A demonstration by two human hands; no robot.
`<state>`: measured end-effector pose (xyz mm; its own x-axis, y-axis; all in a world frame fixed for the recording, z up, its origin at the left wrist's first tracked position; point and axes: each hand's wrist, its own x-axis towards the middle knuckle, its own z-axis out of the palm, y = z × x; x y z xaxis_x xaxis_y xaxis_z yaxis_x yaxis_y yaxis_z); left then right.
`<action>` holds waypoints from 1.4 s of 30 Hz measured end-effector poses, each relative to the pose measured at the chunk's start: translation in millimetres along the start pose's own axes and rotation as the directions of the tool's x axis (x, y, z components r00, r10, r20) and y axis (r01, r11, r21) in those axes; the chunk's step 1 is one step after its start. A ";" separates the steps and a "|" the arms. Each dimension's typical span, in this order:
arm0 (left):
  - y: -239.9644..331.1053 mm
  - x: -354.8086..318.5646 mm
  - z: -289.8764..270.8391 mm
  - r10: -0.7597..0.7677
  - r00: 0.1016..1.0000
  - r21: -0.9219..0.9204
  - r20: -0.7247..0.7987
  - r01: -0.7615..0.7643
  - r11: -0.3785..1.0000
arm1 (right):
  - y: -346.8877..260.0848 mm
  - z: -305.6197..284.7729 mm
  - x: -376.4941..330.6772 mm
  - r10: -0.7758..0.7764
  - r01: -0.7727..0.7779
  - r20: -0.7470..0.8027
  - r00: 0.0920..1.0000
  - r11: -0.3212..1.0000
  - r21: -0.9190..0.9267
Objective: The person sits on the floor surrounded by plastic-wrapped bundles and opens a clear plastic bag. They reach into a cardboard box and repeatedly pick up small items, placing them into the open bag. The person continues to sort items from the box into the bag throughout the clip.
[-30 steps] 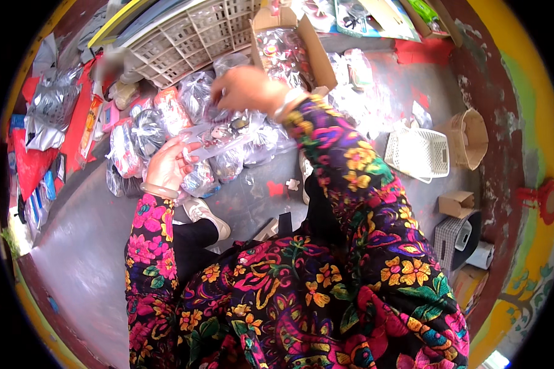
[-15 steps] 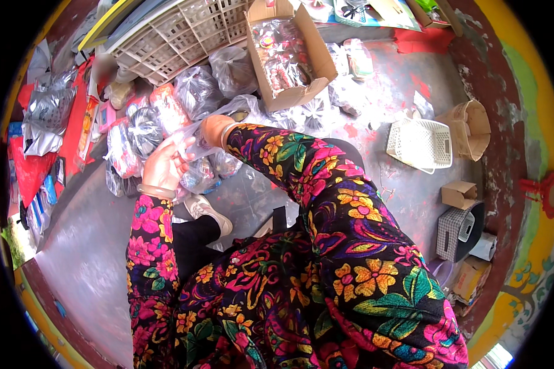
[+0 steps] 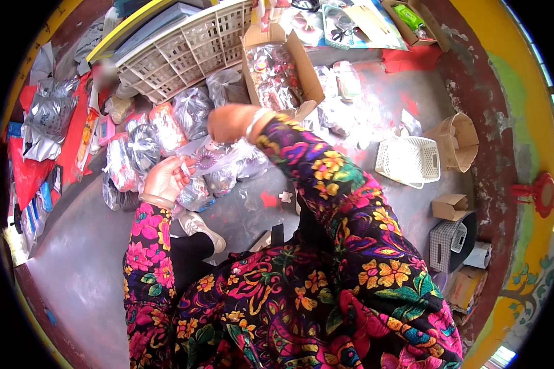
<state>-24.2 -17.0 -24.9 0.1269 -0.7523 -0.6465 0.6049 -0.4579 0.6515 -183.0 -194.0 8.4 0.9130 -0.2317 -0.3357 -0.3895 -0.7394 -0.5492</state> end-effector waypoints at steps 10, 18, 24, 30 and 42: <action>7.0 -3.6 11.7 -0.002 0.999 0.022 0.044 0.001 1.000 | 125.2 -33.9 -44.0 0.287 -0.368 -0.470 0.834 0.926 -0.088; 8.6 -4.8 12.9 0.006 0.999 0.019 0.041 -0.007 1.000 | 143.2 -2.2 -16.4 0.389 -0.472 -0.407 0.827 0.873 -0.125; 7.7 -2.2 17.3 0.009 0.999 0.038 0.036 -0.011 0.999 | 145.6 -16.2 -22.7 0.364 -0.432 -0.308 0.879 0.881 -0.191; 4.6 3.3 13.6 0.002 0.995 0.005 0.097 -0.003 1.000 | 122.1 -62.9 -59.4 0.439 -0.472 -0.510 0.740 0.879 0.072; 0.4 1.0 4.5 0.046 0.993 -0.023 0.106 -0.044 0.999 | 7.9 41.0 2.3 0.025 -0.117 -0.269 0.963 0.935 -0.334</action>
<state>-27.4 -20.1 -23.5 0.0702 -0.8186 -0.5700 0.6170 -0.4134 0.6696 -189.0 -174.5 -28.0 0.9020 -0.4113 -0.1312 -0.4310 -0.8755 -0.2184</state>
